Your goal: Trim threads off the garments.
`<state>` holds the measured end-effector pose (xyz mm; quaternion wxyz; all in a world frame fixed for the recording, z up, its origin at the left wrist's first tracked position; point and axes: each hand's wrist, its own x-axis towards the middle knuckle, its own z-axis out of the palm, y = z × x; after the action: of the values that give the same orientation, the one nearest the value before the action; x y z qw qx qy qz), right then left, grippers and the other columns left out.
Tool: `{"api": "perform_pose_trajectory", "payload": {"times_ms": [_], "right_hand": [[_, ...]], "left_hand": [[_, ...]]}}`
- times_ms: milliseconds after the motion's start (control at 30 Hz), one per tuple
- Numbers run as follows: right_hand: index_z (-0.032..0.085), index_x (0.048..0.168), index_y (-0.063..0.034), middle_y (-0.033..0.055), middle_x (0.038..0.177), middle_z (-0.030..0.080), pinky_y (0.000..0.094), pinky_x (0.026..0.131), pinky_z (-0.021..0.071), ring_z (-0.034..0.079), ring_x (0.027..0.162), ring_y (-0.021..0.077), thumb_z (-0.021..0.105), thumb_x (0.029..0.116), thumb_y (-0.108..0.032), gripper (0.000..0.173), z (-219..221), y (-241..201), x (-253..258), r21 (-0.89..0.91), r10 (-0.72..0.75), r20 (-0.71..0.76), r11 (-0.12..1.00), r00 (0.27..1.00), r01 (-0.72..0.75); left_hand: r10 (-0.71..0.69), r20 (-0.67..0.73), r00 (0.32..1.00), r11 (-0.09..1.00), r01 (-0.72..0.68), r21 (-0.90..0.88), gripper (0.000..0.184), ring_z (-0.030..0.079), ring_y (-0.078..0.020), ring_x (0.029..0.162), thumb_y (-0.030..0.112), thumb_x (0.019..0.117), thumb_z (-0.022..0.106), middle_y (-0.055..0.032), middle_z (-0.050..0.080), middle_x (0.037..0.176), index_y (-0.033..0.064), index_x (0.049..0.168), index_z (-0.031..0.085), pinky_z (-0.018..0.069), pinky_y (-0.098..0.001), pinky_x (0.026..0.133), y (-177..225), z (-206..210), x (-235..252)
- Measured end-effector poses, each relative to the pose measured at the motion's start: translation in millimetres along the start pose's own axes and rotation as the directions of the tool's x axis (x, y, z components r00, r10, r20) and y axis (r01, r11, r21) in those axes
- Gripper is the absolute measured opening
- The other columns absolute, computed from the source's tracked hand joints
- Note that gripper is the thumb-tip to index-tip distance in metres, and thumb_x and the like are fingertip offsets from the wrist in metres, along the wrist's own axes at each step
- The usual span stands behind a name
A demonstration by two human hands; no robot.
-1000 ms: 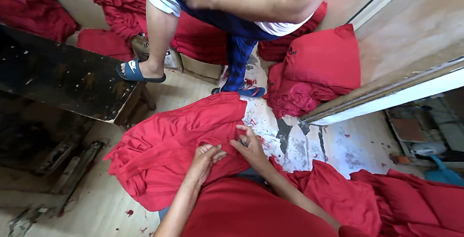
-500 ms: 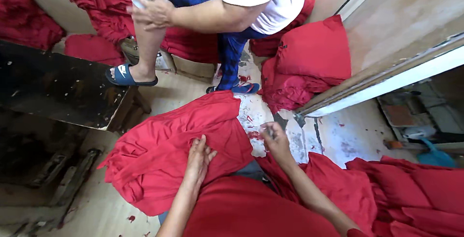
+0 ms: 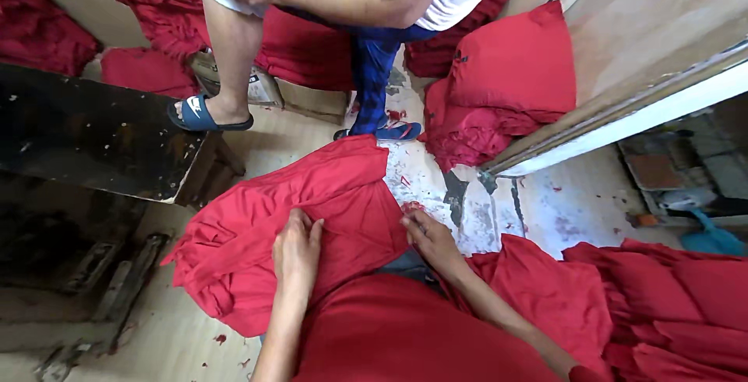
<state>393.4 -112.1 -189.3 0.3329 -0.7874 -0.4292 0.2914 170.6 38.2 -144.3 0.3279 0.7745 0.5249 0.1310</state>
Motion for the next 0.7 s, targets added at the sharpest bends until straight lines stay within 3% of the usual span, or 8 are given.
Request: {"api": "perform_pose_trajectory", "payload": {"times_ms": [67, 167, 233, 300, 400, 533, 633, 700], "right_hand": [[0.063, 0.118, 0.0024, 0.0090, 0.086, 0.067, 0.0388, 0.070, 0.0566, 0.065, 0.072, 0.0174, 0.039, 0.1108, -0.025, 0.038, -2.0, -3.1, 4.3, 0.002, -0.035, -0.065, 0.999, 0.997, 0.035], [0.061, 0.116, 0.0045, 0.0058, 0.090, 0.067, 0.0269, 0.066, 0.0530, 0.061, 0.069, 0.0088, 0.039, 0.1106, -0.021, 0.035, 0.5, -17.3, 15.5, 0.214, -0.034, -0.031, 0.976, 0.999, 0.040], [0.060, 0.116, 0.0039, -0.0001, 0.083, 0.066, 0.0197, 0.057, 0.0460, 0.053, 0.059, 0.0017, 0.040, 0.1096, -0.018, 0.031, 12.6, -25.4, 22.6, 0.438, -0.048, 0.036, 0.899, 0.998, 0.027], [0.056, 0.125, 0.0043, 0.0001, 0.084, 0.065, 0.0194, 0.056, 0.0445, 0.051, 0.059, 0.0012, 0.035, 0.1104, -0.021, 0.036, 28.1, -26.2, 25.8, 0.505, -0.100, 0.143, 0.863, 0.985, 0.015], [0.050, 0.130, 0.0041, 0.0000, 0.085, 0.062, 0.0205, 0.058, 0.0410, 0.048, 0.061, 0.0021, 0.027, 0.1117, -0.027, 0.043, 46.7, -15.5, 26.7, 0.430, -0.122, 0.230, 0.903, 0.966, 0.011], [0.050, 0.127, 0.0051, 0.0021, 0.086, 0.059, 0.0239, 0.065, 0.0463, 0.053, 0.069, 0.0056, 0.037, 0.1093, -0.022, 0.035, 47.1, -10.2, 25.2, 0.380, -0.176, 0.202, 0.921, 0.964, 0.089], [0.053, 0.128, 0.0027, 0.0086, 0.095, 0.066, 0.0353, 0.077, 0.0542, 0.063, 0.083, 0.0148, 0.048, 0.1068, -0.028, 0.038, 45.4, -8.0, 16.5, 0.217, -0.200, 0.200, 0.964, 0.959, 0.155], [0.056, 0.127, 0.0024, 0.0132, 0.097, 0.068, 0.0451, 0.077, 0.0562, 0.068, 0.087, 0.0235, 0.053, 0.1049, -0.033, 0.042, 46.7, -5.3, 10.3, 0.090, -0.248, 0.180, 0.968, 0.952, 0.235]], "left_hand": [[0.112, -0.063, 0.992, 0.989, -0.117, -0.088, 0.026, 0.067, -0.0230, 0.076, 0.023, 0.1008, 0.062, -0.0118, 0.069, 0.086, -0.0024, 0.105, 0.066, 0.0558, -0.0425, 0.073, -2.1, 8.1, -0.7], [0.219, 0.050, 0.975, 0.946, -0.199, -0.255, 0.028, 0.065, -0.0170, 0.070, 0.025, 0.1010, 0.061, -0.0092, 0.067, 0.083, -0.0023, 0.104, 0.065, 0.0558, -0.0361, 0.069, 5.8, 25.8, 0.7], [0.254, 0.188, 0.949, 0.961, -0.225, -0.163, 0.038, 0.067, -0.0274, 0.086, 0.031, 0.0969, 0.067, -0.0174, 0.068, 0.096, -0.0052, 0.110, 0.065, 0.0556, -0.0441, 0.080, 15.1, 36.8, 0.4], [0.218, 0.342, 0.914, 0.972, -0.235, 0.009, 0.044, 0.062, -0.0391, 0.115, 0.028, 0.0957, 0.069, -0.0258, 0.064, 0.120, -0.0072, 0.120, 0.064, 0.0497, -0.0519, 0.100, 16.6, 46.1, 1.1], [0.244, 0.392, 0.887, 0.960, -0.279, 0.033, 0.024, 0.065, -0.0373, 0.112, 0.014, 0.1001, 0.060, -0.0236, 0.067, 0.113, -0.0054, 0.111, 0.069, 0.0500, -0.0503, 0.099, 7.1, 44.8, 3.9], [0.284, 0.367, 0.886, 0.958, -0.250, -0.138, 0.022, 0.066, -0.0275, 0.100, 0.016, 0.1010, 0.058, -0.0163, 0.068, 0.105, -0.0021, 0.102, 0.071, 0.0516, -0.0448, 0.093, -9.5, 33.9, 1.7], [0.304, 0.329, 0.894, 0.949, -0.254, -0.186, 0.020, 0.066, -0.0249, 0.100, 0.015, 0.0986, 0.060, -0.0152, 0.067, 0.106, -0.0015, 0.100, 0.071, 0.0523, -0.0411, 0.094, -15.8, 37.3, -4.7], [0.289, 0.325, 0.900, 0.950, -0.228, -0.213, 0.017, 0.065, -0.0237, 0.103, 0.012, 0.0963, 0.060, -0.0146, 0.067, 0.109, -0.0006, 0.100, 0.071, 0.0522, -0.0398, 0.094, -16.8, 35.5, -6.0]]}}
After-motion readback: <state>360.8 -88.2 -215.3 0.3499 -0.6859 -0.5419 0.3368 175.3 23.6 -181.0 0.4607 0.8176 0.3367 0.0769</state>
